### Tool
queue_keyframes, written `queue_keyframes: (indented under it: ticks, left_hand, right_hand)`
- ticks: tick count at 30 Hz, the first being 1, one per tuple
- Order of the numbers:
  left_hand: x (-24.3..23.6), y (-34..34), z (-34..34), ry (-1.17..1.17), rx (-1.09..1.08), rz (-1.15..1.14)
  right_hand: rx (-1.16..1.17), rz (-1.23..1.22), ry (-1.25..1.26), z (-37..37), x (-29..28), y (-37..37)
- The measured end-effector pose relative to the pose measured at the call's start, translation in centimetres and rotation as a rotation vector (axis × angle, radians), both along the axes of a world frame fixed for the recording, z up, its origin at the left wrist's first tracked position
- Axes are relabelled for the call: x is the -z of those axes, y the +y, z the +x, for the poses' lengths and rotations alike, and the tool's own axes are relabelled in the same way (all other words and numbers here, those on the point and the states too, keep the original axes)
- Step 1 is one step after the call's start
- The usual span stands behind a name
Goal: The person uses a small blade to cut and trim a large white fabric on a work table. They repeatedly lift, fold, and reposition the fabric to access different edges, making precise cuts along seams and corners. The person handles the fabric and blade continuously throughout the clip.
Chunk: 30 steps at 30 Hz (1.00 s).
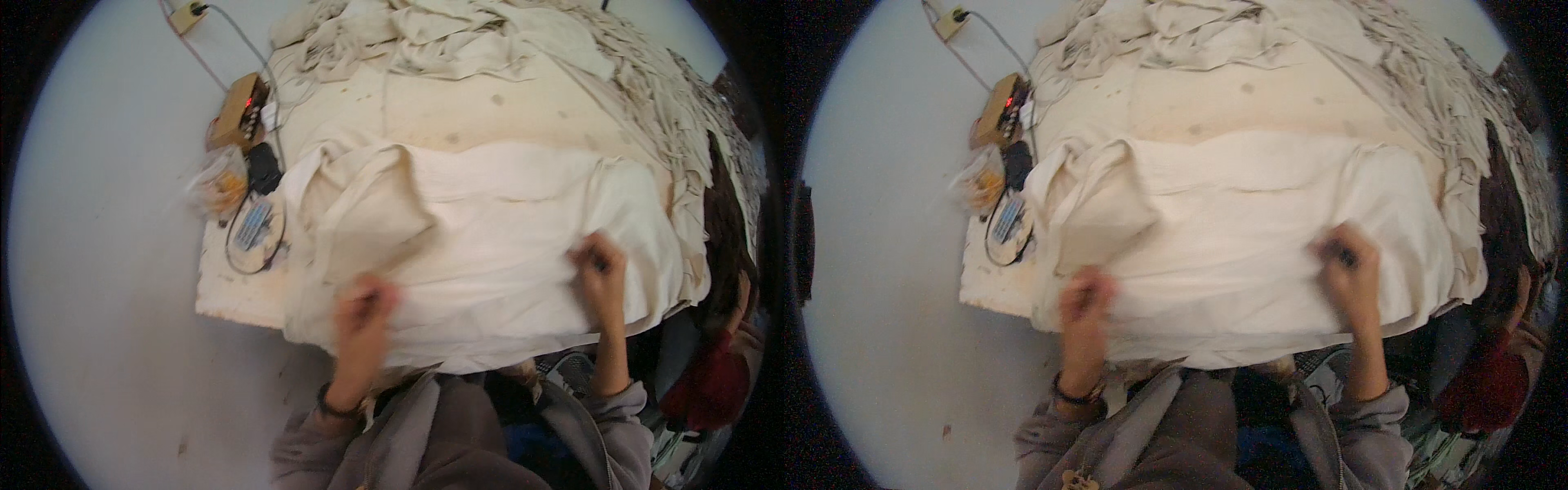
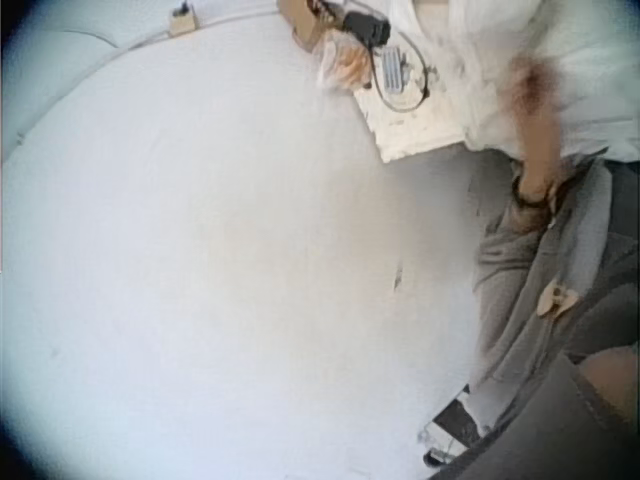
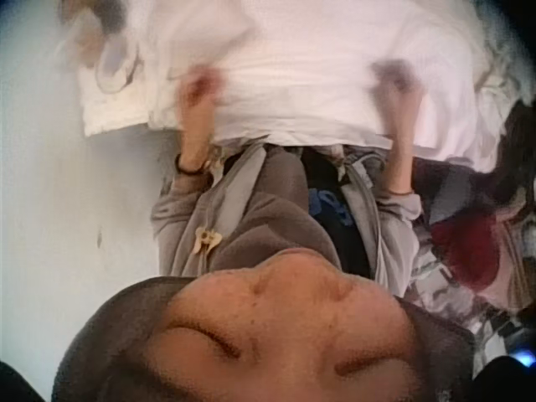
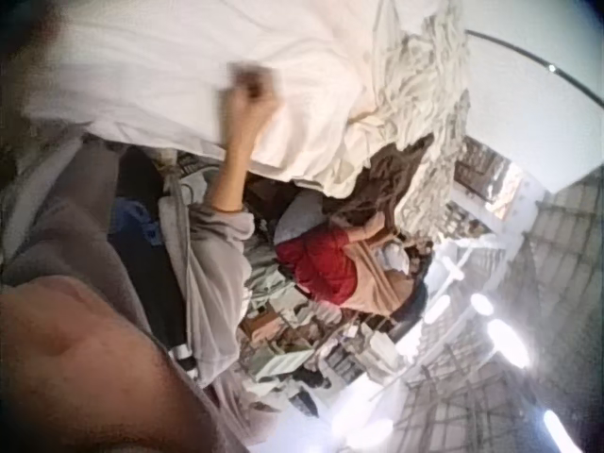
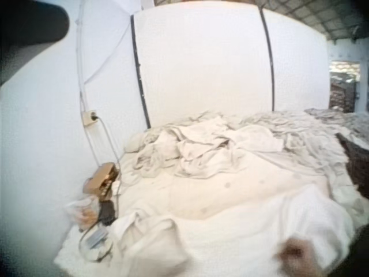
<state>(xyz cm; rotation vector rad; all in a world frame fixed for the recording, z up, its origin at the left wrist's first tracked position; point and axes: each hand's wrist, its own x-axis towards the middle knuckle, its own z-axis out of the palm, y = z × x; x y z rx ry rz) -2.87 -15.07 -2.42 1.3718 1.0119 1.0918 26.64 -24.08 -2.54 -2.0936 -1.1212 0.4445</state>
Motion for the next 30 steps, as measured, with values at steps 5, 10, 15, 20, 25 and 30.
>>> queue_keyframes:
  ticks: [5, 10, 15, 20, 25, 30]
  left_hand:
    - [-1.2, 2.2, -5.5, 0.609, -0.563, 0.349]
    - [-0.4, 1.2, -4.0, 0.787, -0.633, 0.873]
    - [-0.1, 1.8, -0.6, 1.229, -0.057, 1.012]
    - [1.2, 3.7, -0.6, 1.180, 0.096, 0.617]
    - [1.8, 3.6, -1.1, 1.085, 0.094, 0.633]
    - [1.5, 4.0, -0.8, 0.850, 0.042, 0.548]
  right_hand:
    - [-0.483, 0.055, 0.287, -1.9, -1.7, -4.6]
    - [-0.067, 0.171, -0.237, -0.1, 1.2, -4.4]
    - [0.135, 0.308, -0.164, 1.7, 1.8, -6.1]
    - [0.250, 0.213, -0.132, 5.2, 1.8, -8.9]
    - [0.296, 0.328, -0.137, 7.0, 2.4, -10.7]
    - [0.203, 0.273, -0.165, 7.9, 2.0, -10.1]
